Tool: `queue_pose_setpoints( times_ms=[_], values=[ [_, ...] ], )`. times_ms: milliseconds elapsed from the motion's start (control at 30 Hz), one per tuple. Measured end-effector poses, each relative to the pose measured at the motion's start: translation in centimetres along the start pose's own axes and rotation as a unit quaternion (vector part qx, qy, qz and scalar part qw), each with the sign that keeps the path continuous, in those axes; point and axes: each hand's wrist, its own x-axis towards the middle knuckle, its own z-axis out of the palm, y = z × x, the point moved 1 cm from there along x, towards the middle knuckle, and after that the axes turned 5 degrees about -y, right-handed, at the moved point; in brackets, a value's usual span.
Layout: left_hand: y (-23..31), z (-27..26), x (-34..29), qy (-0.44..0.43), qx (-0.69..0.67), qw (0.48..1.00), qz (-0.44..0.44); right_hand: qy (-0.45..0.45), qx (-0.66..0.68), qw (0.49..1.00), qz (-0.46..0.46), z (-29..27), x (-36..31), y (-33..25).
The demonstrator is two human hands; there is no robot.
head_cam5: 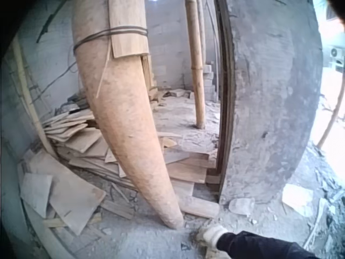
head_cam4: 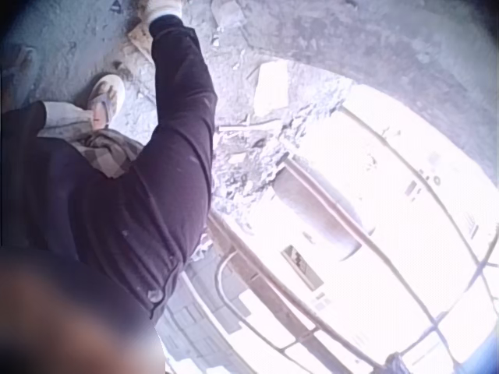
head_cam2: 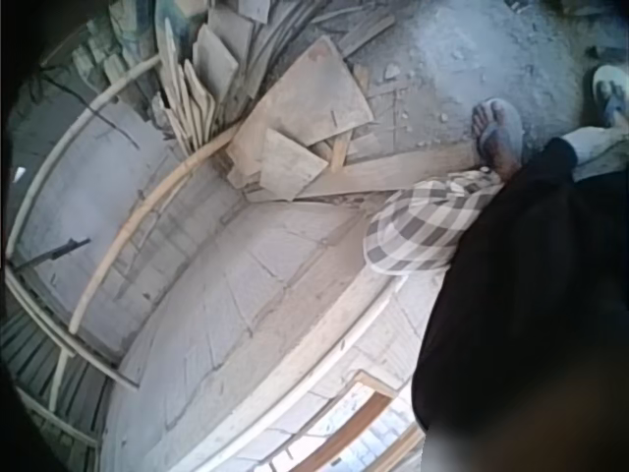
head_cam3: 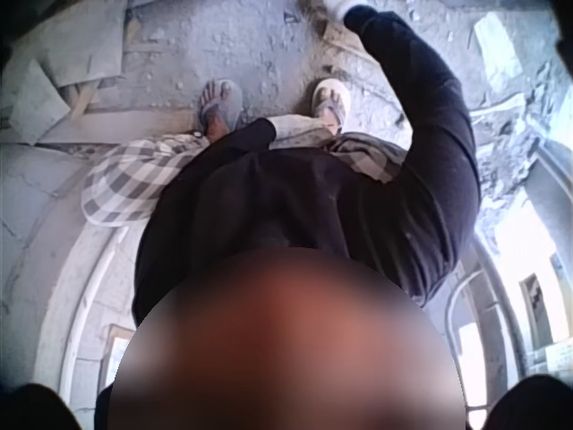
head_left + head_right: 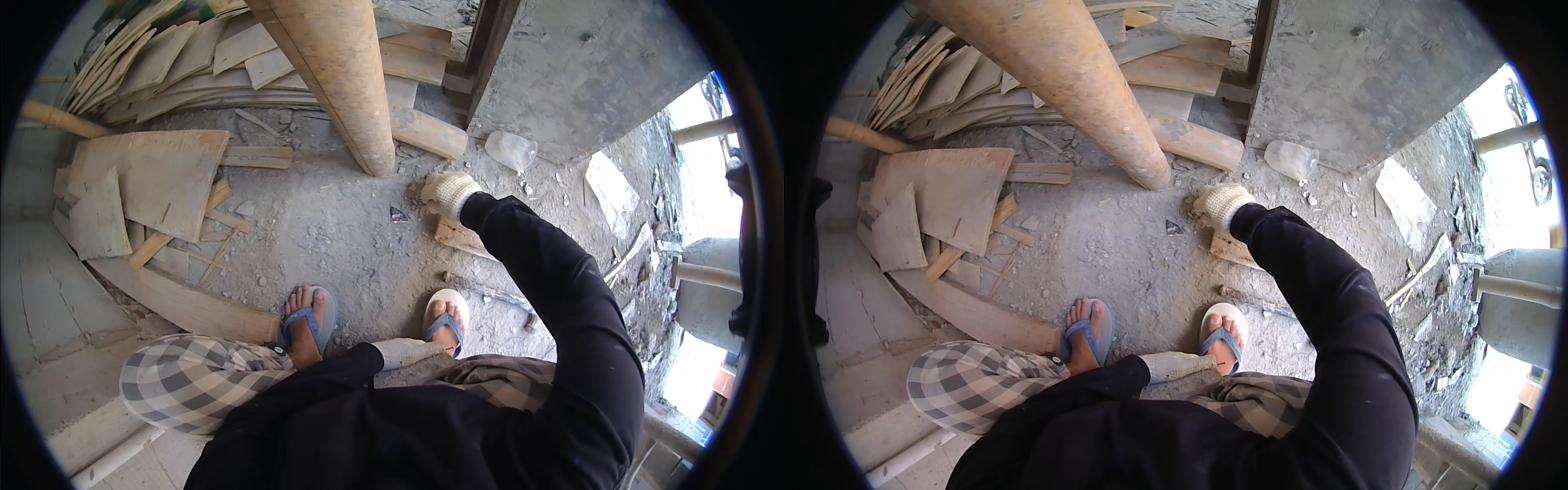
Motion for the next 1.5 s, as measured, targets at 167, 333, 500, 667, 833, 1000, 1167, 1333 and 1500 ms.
queue_pose_setpoints(
  times_ms=[167,333,500,667,833,1000,1167,1333,1500],
  values=[
    [0.4,0.6,-0.2,0.023,0.026,0.999,-0.020,-0.045,-0.062,0.996,0.045,0.2,1.1,-1.2],
    [0.9,0.9,-0.3,0.040,0.045,0.998,-0.032,-0.048,-0.053,0.996,0.062,0.4,1.1,-0.9],
    [1.1,1.0,-0.4,0.053,0.066,0.996,-0.041,-0.012,-0.023,0.993,0.117,-2.0,0.3,-0.4],
    [2.0,1.7,-0.6,0.059,0.058,0.995,-0.054,0.106,0.078,0.986,0.099,-5.2,-3.3,-0.3],
    [1.7,1.4,-0.9,0.058,0.064,0.989,-0.119,-0.068,0.184,0.980,-0.007,-2.2,-10.7,-1.8],
    [-1.0,-0.2,-1.9,-0.011,-0.746,0.652,-0.137,-0.185,0.229,0.953,0.076,6.0,-17.8,-5.7],
    [-1.3,0.0,-1.5,-0.127,-0.918,0.353,-0.126,-0.252,0.063,0.961,0.090,8.0,-18.5,-7.1],
    [-0.1,0.7,-1.3,-0.083,-0.940,0.320,-0.084,-0.226,0.015,0.954,0.198,4.9,-17.3,-5.9],
    [-1.7,-0.5,-1.4,-0.182,-0.927,0.316,-0.085,-0.098,0.001,0.974,0.203,4.1,-16.9,-4.7]
  ],
)
